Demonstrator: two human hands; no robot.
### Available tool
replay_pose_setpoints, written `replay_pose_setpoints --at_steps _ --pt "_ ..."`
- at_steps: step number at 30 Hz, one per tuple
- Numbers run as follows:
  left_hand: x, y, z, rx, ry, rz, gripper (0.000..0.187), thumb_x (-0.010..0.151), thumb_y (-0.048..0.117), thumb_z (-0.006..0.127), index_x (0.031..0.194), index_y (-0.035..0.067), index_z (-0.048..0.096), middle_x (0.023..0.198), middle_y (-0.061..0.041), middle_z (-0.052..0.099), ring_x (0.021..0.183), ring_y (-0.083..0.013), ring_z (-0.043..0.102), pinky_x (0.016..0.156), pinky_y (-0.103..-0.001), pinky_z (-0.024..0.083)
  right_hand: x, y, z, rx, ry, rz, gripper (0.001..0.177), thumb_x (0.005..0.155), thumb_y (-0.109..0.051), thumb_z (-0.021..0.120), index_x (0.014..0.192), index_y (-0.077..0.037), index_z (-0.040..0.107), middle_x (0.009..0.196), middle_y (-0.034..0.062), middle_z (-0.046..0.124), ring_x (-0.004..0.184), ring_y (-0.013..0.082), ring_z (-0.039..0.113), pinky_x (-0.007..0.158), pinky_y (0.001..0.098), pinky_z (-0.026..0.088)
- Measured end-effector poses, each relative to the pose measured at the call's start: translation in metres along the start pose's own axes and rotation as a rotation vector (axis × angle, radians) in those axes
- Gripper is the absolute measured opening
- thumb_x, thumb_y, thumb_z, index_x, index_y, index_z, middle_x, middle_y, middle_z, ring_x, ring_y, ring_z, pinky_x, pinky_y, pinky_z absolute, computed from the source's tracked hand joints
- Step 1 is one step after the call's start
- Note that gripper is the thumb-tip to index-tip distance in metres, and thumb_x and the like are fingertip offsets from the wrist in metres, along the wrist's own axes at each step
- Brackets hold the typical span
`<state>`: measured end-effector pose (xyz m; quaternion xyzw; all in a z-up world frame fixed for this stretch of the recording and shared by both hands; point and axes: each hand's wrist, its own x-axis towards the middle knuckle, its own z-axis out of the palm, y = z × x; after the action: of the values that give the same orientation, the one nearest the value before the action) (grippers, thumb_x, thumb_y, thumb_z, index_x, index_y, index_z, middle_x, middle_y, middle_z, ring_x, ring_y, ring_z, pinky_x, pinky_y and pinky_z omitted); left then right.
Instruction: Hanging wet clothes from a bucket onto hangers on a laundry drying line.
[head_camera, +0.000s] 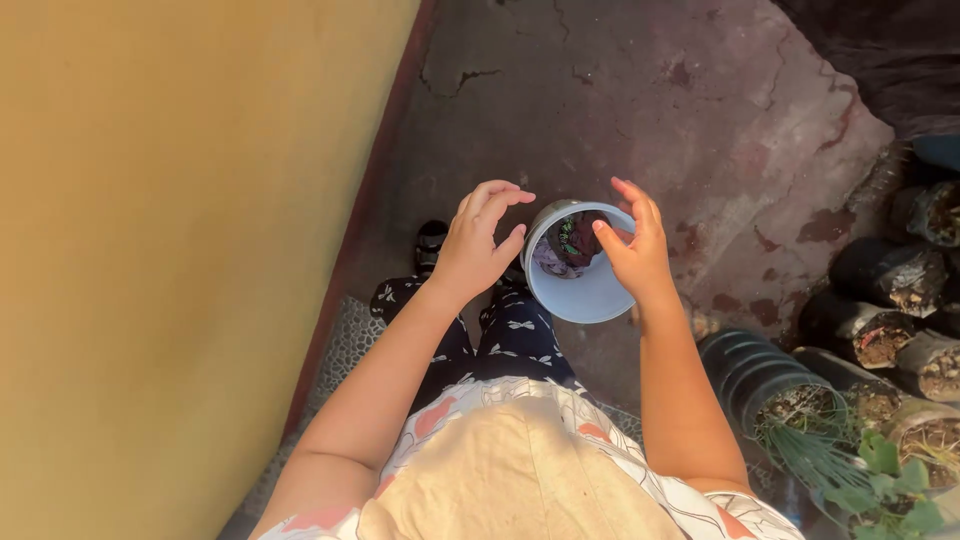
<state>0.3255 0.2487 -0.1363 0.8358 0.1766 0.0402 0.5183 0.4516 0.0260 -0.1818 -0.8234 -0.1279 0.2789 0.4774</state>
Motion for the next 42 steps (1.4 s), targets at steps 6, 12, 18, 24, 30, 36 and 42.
replay_pose_setpoints --at_steps 6,12,18,24,30,36,42 --pt "0.058 -0.013 0.050 0.000 -0.370 0.163 0.039 0.087 0.013 0.071 0.125 0.016 0.065 0.133 -0.007 0.058 0.124 -0.0329 0.056 0.103 -0.043 0.048 -0.016 0.065 -0.017 0.007 0.360 0.229 0.059 0.089 -0.012 0.070 0.146 -0.015 0.055 0.147 0.0128 0.054 0.130 0.0286 0.057 0.095 0.0394 0.060" --pt "0.086 -0.052 0.110 0.037 -0.675 0.362 0.038 0.087 0.013 0.070 0.125 0.017 0.066 0.132 -0.006 0.060 0.121 -0.0326 0.059 0.102 -0.044 0.049 -0.058 0.147 0.021 0.106 0.599 0.431 0.059 0.089 -0.011 0.072 0.145 -0.013 0.055 0.144 0.0119 0.060 0.123 0.0284 0.062 0.094 0.0412 0.054" --pt "0.084 -0.117 0.199 0.105 -0.824 0.350 0.038 0.087 0.011 0.069 0.124 0.016 0.065 0.131 -0.007 0.059 0.123 -0.0340 0.057 0.102 -0.045 0.048 -0.065 0.320 0.101 0.238 0.726 0.376 0.050 0.089 -0.012 0.075 0.137 -0.012 0.062 0.136 0.0128 0.066 0.125 0.0269 0.063 0.094 0.0376 0.054" --pt "0.068 -0.202 0.303 0.144 -0.875 0.258 0.040 0.089 0.011 0.067 0.128 0.016 0.063 0.132 -0.009 0.059 0.124 -0.0339 0.058 0.104 -0.044 0.048 -0.037 0.428 0.144 0.263 0.689 0.753 0.055 0.083 -0.019 0.077 0.136 -0.015 0.062 0.130 0.0134 0.068 0.095 0.0259 0.069 0.084 0.0337 0.055" --pt "0.043 -0.313 0.393 0.166 -0.872 0.038 0.041 0.086 0.014 0.071 0.126 0.015 0.064 0.128 -0.011 0.061 0.113 -0.0313 0.061 0.097 -0.041 0.051 -0.004 0.568 0.206 0.445 0.753 0.845 0.060 0.082 -0.021 0.079 0.139 -0.013 0.061 0.132 0.0203 0.064 0.112 0.0249 0.065 0.089 0.0368 0.055" --pt "0.047 -0.362 0.418 0.128 -0.814 -0.097 0.038 0.088 0.016 0.069 0.125 0.012 0.065 0.124 -0.012 0.061 0.106 -0.0266 0.063 0.093 -0.038 0.053 0.020 0.708 0.272 0.411 1.037 0.798 0.094 0.077 -0.013 0.083 0.155 -0.001 0.031 0.152 0.0240 0.051 0.137 0.0318 0.056 0.111 0.0357 0.046" --pt "0.036 -0.372 0.411 0.121 -0.878 -0.063 0.036 0.089 0.017 0.068 0.124 0.010 0.067 0.126 -0.014 0.063 0.108 -0.0289 0.063 0.092 -0.038 0.053 0.031 0.657 0.250 0.209 0.653 1.093 0.098 0.073 -0.021 0.087 0.152 -0.003 0.031 0.139 0.0255 0.054 0.128 0.0385 0.053 0.103 0.0400 0.044"
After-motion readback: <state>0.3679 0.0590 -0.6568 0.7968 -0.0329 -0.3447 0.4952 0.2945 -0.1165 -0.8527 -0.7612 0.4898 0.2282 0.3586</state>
